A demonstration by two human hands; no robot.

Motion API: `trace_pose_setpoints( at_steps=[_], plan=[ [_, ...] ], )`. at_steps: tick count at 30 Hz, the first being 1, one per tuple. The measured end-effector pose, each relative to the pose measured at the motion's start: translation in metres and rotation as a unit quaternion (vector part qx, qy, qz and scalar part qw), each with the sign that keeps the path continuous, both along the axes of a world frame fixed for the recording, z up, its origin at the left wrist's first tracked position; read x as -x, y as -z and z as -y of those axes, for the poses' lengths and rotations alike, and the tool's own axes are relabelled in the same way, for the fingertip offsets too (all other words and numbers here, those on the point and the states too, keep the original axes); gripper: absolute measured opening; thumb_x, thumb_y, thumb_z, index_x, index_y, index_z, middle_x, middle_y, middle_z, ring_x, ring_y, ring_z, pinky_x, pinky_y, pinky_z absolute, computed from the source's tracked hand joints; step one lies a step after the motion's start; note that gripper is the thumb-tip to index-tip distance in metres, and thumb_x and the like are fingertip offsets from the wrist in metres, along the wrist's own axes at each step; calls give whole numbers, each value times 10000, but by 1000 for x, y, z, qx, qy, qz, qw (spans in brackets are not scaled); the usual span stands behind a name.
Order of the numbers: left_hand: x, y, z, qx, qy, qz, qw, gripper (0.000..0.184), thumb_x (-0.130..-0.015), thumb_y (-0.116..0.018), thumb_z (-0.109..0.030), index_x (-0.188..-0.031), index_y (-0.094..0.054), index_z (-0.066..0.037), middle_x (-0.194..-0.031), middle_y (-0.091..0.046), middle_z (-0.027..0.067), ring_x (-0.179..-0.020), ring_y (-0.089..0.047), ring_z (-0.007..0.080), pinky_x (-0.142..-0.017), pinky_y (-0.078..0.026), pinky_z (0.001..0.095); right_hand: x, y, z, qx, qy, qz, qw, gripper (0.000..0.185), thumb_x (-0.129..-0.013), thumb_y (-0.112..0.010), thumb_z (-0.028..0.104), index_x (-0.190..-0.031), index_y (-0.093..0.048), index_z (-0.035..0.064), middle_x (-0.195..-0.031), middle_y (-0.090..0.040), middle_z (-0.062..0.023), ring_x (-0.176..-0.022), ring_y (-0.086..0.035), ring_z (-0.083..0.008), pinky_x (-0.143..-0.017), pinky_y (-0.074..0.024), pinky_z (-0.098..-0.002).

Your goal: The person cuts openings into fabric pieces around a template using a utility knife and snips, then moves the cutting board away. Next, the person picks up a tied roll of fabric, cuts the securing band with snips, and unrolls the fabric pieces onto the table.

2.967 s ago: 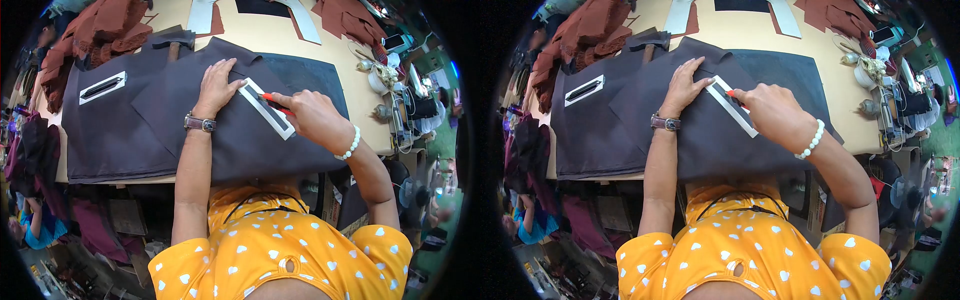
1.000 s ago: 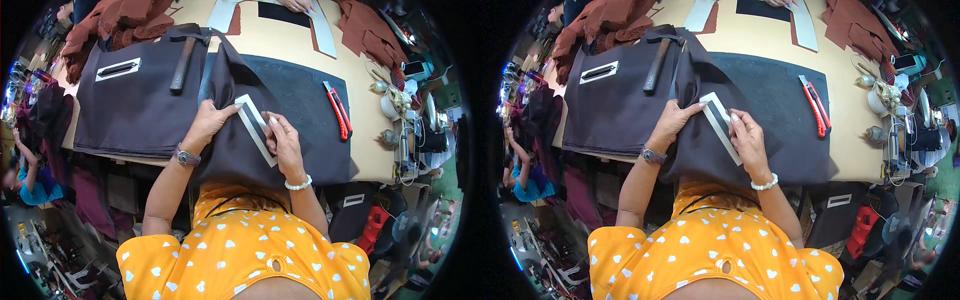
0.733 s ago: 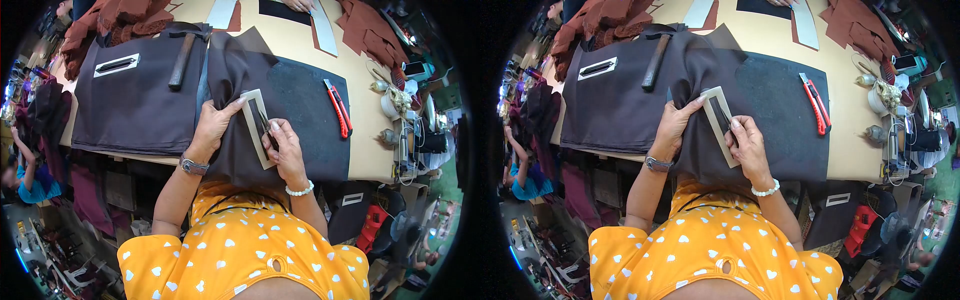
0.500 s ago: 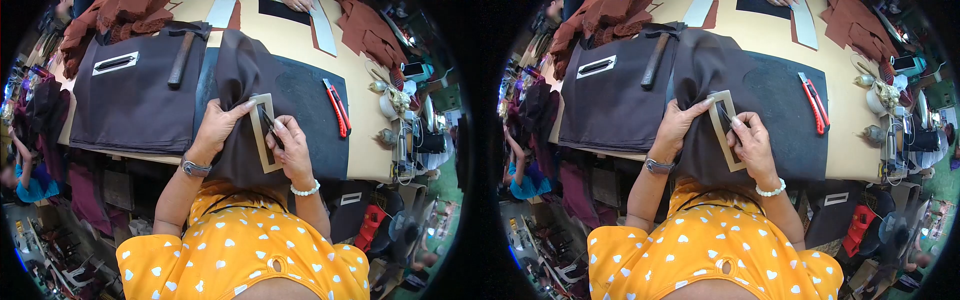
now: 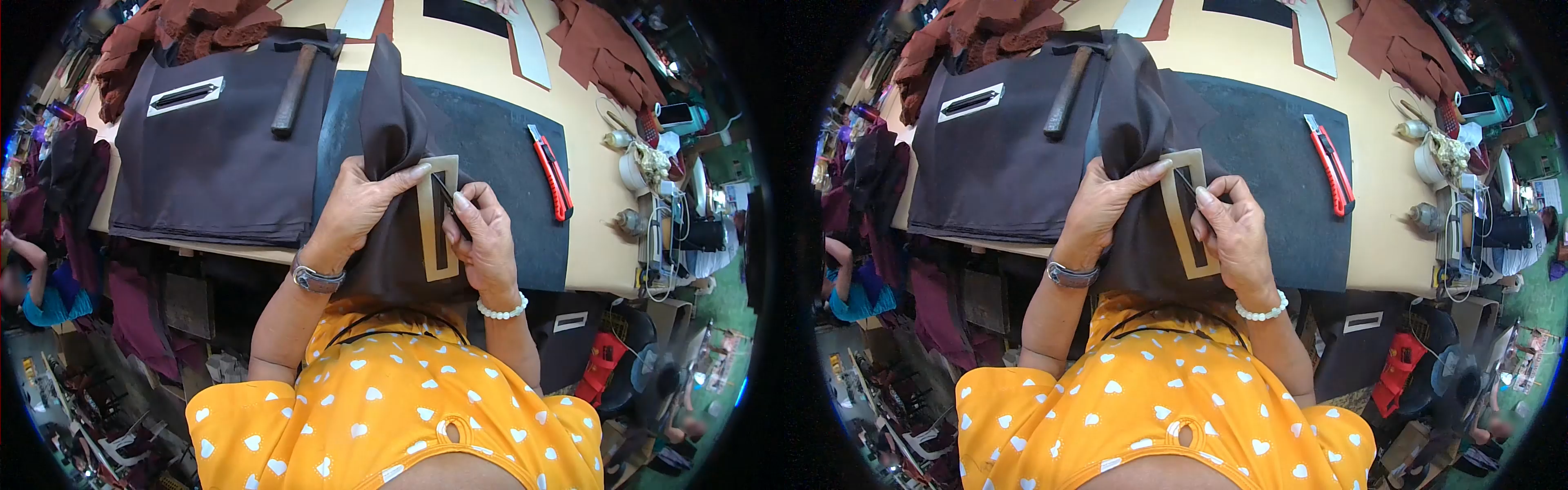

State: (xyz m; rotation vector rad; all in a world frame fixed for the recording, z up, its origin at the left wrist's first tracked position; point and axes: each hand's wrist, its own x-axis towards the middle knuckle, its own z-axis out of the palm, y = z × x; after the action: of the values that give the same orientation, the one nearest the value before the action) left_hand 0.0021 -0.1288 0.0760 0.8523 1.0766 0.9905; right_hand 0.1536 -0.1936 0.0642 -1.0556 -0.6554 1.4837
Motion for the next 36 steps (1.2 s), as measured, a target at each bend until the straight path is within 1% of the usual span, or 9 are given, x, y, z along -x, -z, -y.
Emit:
trace_pose_setpoints(
  at_steps=[5,8,11,14,17,20,25,28,36],
  plan=[
    [-2,-7,4,1,21,31,999,578,-725,-785,-183,-1021,-410,143,-918,-586,151,-791,-598,156,-667,-514,245,1,1,3,-6,16,21,1000,128,-911,-560,168,-922,-451,104,-573,-506,2,-393,-315,-4,-355,-215,-161],
    [-3,2,3,24,3,20,1000,694,-716,-788,-155,-1120,-306,138,-997,-552,204,-846,-616,214,-711,-533,282,1,1,5,-14,14,34,999,126,-921,-545,183,-923,-449,101,-575,-501,7,-403,-318,-1,-354,-217,-163],
    [-8,-2,8,-6,-8,83,996,352,-786,-725,-149,-955,-536,95,-878,-629,105,-750,-599,121,-655,-508,245,1,-6,13,18,20,37,999,143,-941,-507,225,-941,-441,98,-607,-504,-1,-410,-316,-3,-355,-220,-162],
    [-11,5,12,-53,1,125,991,204,-824,-679,-123,-913,-616,49,-862,-648,62,-752,-590,87,-653,-486,228,8,-15,23,28,36,-1,999,173,-958,-466,270,-964,-428,101,-658,-508,-22,-407,-307,-8,-357,-217,-158],
    [-20,7,20,-72,-36,141,987,128,-837,-656,-94,-897,-655,20,-861,-657,31,-743,-585,68,-655,-461,216,16,-14,32,37,50,-41,997,186,-963,-449,291,-975,-417,108,-691,-505,-39,-404,-304,-12,-359,-219,-153],
    [-30,11,28,-112,-85,127,982,117,-838,-652,-84,-900,-658,16,-862,-659,19,-730,-583,63,-658,-449,214,25,-9,35,32,84,-32,995,180,-967,-440,293,-965,-412,115,-698,-503,-41,-401,-300,-16,-359,-226,-151],
    [-39,9,42,-104,-102,120,982,103,-837,-657,-87,-878,-660,7,-831,-659,6,-717,-577,51,-635,-437,199,36,-1,34,-30,138,-30,989,168,-982,-396,280,-970,-411,113,-699,-493,-42,-383,-295,-27,-337,-229,-148],
    [-42,10,48,-106,-108,129,980,102,-842,-654,-97,-860,-656,4,-819,-651,-3,-701,-561,42,-616,-427,198,40,0,32,-44,169,-33,984,152,-979,-406,265,-965,-408,114,-689,-484,-33,-403,-303,-26,-352,-239,-146],
    [-43,5,46,-95,-113,156,977,95,-836,-660,-84,-876,-654,2,-848,-646,-7,-736,-553,41,-648,-423,195,40,0,32,-48,182,-40,981,148,-950,-488,223,-914,-384,124,-633,-462,5,-434,-301,-14,-376,-222,-158]
  ],
)
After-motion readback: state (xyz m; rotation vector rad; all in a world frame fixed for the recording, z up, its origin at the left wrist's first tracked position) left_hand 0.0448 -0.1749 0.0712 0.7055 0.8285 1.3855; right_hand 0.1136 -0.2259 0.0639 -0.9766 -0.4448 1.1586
